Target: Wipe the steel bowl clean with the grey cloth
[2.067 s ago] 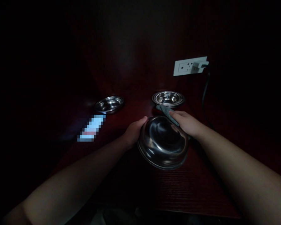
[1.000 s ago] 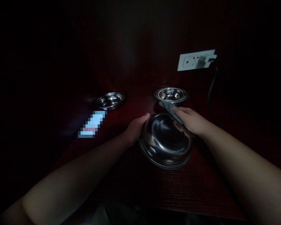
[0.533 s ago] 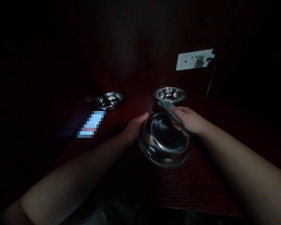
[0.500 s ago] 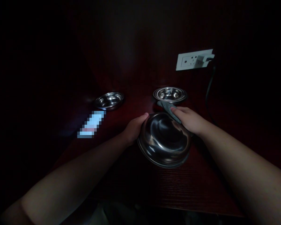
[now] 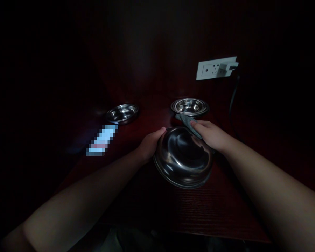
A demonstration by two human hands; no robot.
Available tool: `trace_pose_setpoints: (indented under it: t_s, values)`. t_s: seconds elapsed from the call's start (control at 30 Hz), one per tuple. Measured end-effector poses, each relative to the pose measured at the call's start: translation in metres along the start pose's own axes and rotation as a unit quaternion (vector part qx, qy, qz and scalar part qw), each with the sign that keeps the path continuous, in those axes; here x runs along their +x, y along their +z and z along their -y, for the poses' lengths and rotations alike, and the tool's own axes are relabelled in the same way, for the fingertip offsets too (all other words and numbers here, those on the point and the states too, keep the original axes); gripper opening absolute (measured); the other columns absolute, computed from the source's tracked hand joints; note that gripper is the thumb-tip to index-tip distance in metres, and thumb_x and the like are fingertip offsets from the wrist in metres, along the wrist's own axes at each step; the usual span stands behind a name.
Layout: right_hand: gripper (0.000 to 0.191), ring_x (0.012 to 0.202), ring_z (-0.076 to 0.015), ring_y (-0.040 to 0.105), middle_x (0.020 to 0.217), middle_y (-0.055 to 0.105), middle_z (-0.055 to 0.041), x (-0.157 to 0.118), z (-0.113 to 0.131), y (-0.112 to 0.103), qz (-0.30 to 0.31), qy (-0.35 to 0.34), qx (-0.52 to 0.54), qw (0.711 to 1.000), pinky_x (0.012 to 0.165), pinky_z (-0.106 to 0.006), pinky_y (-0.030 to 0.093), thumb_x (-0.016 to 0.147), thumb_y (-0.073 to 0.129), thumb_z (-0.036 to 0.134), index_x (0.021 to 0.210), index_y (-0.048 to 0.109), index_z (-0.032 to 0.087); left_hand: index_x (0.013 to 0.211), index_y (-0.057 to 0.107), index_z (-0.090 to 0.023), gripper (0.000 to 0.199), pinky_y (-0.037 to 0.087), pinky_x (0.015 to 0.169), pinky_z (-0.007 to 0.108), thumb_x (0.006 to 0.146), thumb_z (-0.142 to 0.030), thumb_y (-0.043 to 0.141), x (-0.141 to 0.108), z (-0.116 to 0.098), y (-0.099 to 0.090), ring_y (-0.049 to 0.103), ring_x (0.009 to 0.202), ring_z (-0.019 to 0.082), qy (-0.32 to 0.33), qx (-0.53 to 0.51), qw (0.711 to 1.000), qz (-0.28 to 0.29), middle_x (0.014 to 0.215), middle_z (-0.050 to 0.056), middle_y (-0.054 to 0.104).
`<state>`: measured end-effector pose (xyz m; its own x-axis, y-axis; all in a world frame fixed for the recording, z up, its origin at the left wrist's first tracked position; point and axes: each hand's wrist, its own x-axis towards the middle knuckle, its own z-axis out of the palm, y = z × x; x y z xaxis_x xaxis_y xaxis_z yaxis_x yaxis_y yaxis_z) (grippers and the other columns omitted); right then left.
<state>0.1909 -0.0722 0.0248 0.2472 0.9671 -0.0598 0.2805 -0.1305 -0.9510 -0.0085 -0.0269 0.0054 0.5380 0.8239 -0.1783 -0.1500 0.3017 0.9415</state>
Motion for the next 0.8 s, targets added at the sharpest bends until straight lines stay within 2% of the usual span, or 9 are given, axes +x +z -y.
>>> trace_pose_setpoints:
  t_s: [0.13, 0.27, 0.43, 0.6, 0.8]
  values:
    - [0.03, 0.064, -0.0159, 0.059, 0.072, 0.068, -0.0029, 0.0001, 0.0, 0.0003, 0.0, 0.008, -0.013, 1.0, 0.064, -0.028, 0.044, 0.089, 0.052, 0.042, 0.08, 0.065, 0.017, 0.077, 0.068, -0.018, 0.033, 0.044, 0.079, 0.033, 0.084, -0.048, 0.056, 0.0014, 0.0015, -0.0011, 0.065, 0.076, 0.019, -0.008, -0.004, 1.0, 0.003, 0.072, 0.004, 0.07]
    - [0.03, 0.059, -0.0139, 0.057, 0.066, 0.064, -0.0007, -0.0017, 0.0026, 0.0017, -0.007, 0.021, -0.015, 1.0, 0.061, -0.026, 0.043, 0.09, 0.05, 0.041, 0.08, 0.065, 0.017, 0.075, 0.068, -0.018, 0.033, 0.044, 0.079, 0.033, 0.084, -0.048, 0.057, 0.0019, 0.0018, -0.0019, 0.064, 0.074, 0.018, -0.004, -0.003, 1.0, 0.004, 0.073, 0.004, 0.07]
    - [0.033, 0.065, -0.0154, 0.059, 0.072, 0.068, -0.0023, -0.0009, 0.0023, 0.0011, -0.008, 0.0, -0.032, 0.999, 0.065, -0.027, 0.045, 0.085, 0.054, 0.046, 0.081, 0.067, 0.017, 0.077, 0.068, -0.018, 0.033, 0.045, 0.076, 0.032, 0.083, -0.049, 0.057, 0.0005, 0.0009, -0.0016, 0.063, 0.072, 0.018, 0.003, 0.003, 1.0, 0.003, 0.075, 0.004, 0.07]
    - [0.038, 0.064, -0.0183, 0.059, 0.072, 0.068, -0.0035, 0.0001, 0.0009, -0.0008, -0.001, -0.023, -0.064, 0.998, 0.063, -0.031, 0.046, 0.084, 0.052, 0.052, 0.084, 0.068, 0.018, 0.078, 0.068, -0.017, 0.032, 0.045, 0.078, 0.031, 0.083, -0.047, 0.058, -0.0001, -0.0005, -0.0007, 0.064, 0.074, 0.018, 0.007, 0.009, 1.0, 0.003, 0.075, 0.004, 0.071]
    - [0.037, 0.071, -0.0213, 0.061, 0.077, 0.069, -0.0056, -0.0019, 0.0024, -0.0029, -0.009, -0.046, -0.093, 0.995, 0.068, -0.034, 0.046, 0.085, 0.052, 0.052, 0.088, 0.07, 0.019, 0.078, 0.068, -0.017, 0.032, 0.045, 0.078, 0.032, 0.085, -0.046, 0.056, 0.0006, -0.0008, -0.0005, 0.063, 0.073, 0.018, -0.002, 0.002, 1.0, 0.018, 0.075, 0.004, 0.071]
